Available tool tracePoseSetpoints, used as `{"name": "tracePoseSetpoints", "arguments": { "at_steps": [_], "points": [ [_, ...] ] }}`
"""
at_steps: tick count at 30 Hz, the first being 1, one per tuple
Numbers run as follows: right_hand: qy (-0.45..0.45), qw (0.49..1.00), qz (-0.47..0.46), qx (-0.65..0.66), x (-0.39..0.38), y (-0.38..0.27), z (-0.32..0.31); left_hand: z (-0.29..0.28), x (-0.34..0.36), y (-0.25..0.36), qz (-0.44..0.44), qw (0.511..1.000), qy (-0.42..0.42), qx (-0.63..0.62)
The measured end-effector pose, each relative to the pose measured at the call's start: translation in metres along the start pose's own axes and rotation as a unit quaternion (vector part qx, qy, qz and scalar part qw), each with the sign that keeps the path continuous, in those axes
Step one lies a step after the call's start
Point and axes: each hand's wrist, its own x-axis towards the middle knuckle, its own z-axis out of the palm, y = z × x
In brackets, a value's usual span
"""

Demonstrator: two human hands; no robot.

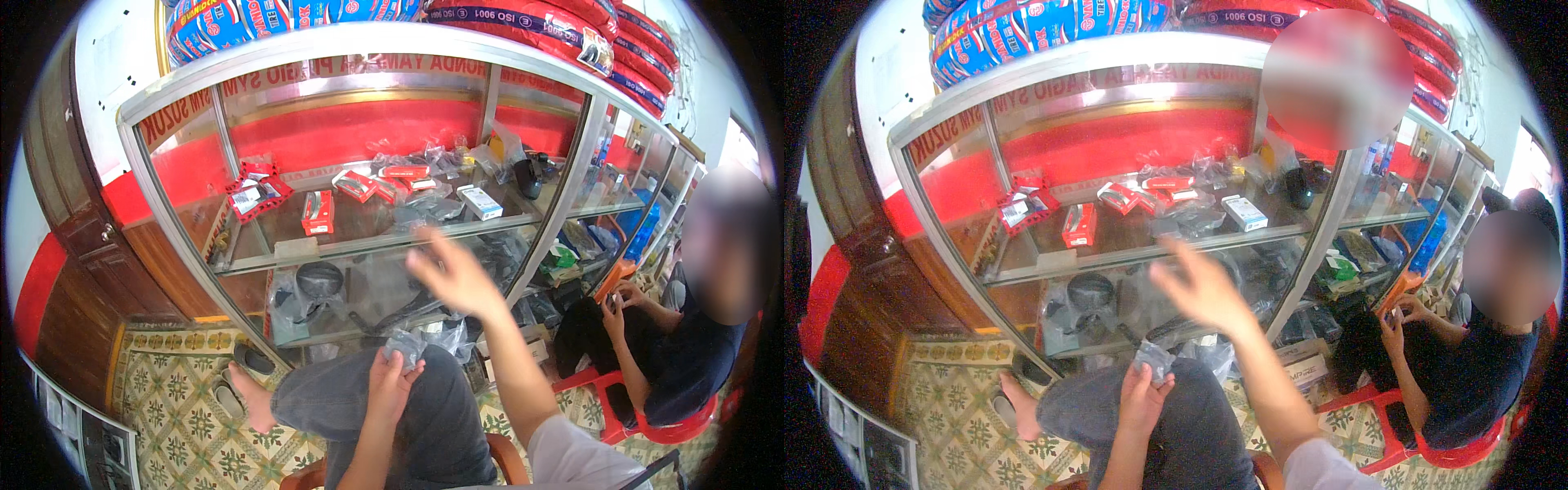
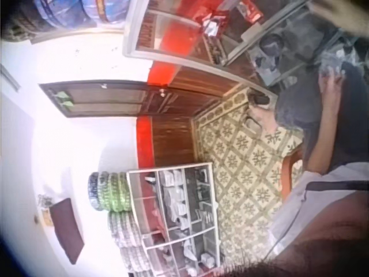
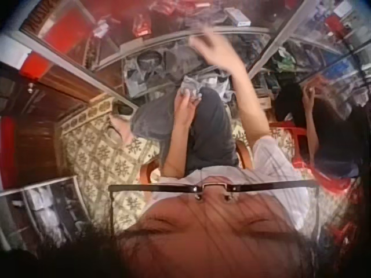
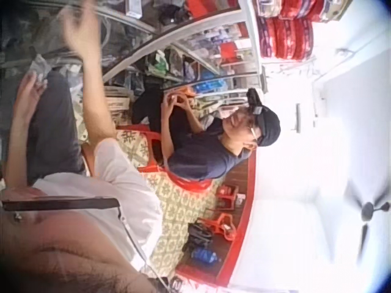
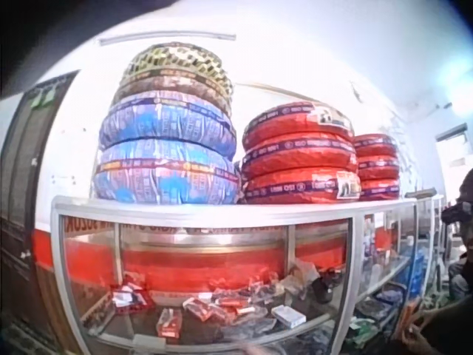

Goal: The person organizes various packaged and loose motorcycle parts in a display case, picking them up, looking at them, and placing them back in different locations on the shelves.

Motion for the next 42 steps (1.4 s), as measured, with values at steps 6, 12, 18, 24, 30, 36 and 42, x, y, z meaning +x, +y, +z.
{"name": "tracePoseSetpoints", "arguments": {
  "at_steps": [6,12,18,24,30,36,42],
  "points": [
    [-0.139,0.973,0.079,0.166,-0.102,-0.012,0.024,-0.001,-0.002,-0.011,0.087,0.994,-0.002,0.059],
    [-0.093,0.970,0.047,0.220,-0.057,-0.002,0.013,0.012,-0.003,0.007,0.063,0.992,-0.048,0.095],
    [0.065,0.987,-0.081,-0.126,0.084,0.033,0.044,-0.009,0.009,-0.005,0.103,0.968,-0.045,0.223],
    [0.015,0.957,-0.118,-0.266,0.115,0.051,0.083,0.006,0.020,0.049,0.226,0.881,-0.001,0.416],
    [0.026,0.955,-0.121,-0.270,0.099,0.086,0.080,0.044,0.163,0.145,0.485,0.517,0.161,0.687],
    [0.076,0.976,-0.163,-0.121,0.016,0.013,0.064,0.025,0.215,0.204,0.351,0.399,0.199,0.823],
    [0.036,0.973,0.008,0.226,-0.115,-0.006,0.020,0.037,0.191,0.205,0.351,0.491,0.167,0.780]
  ]
}}
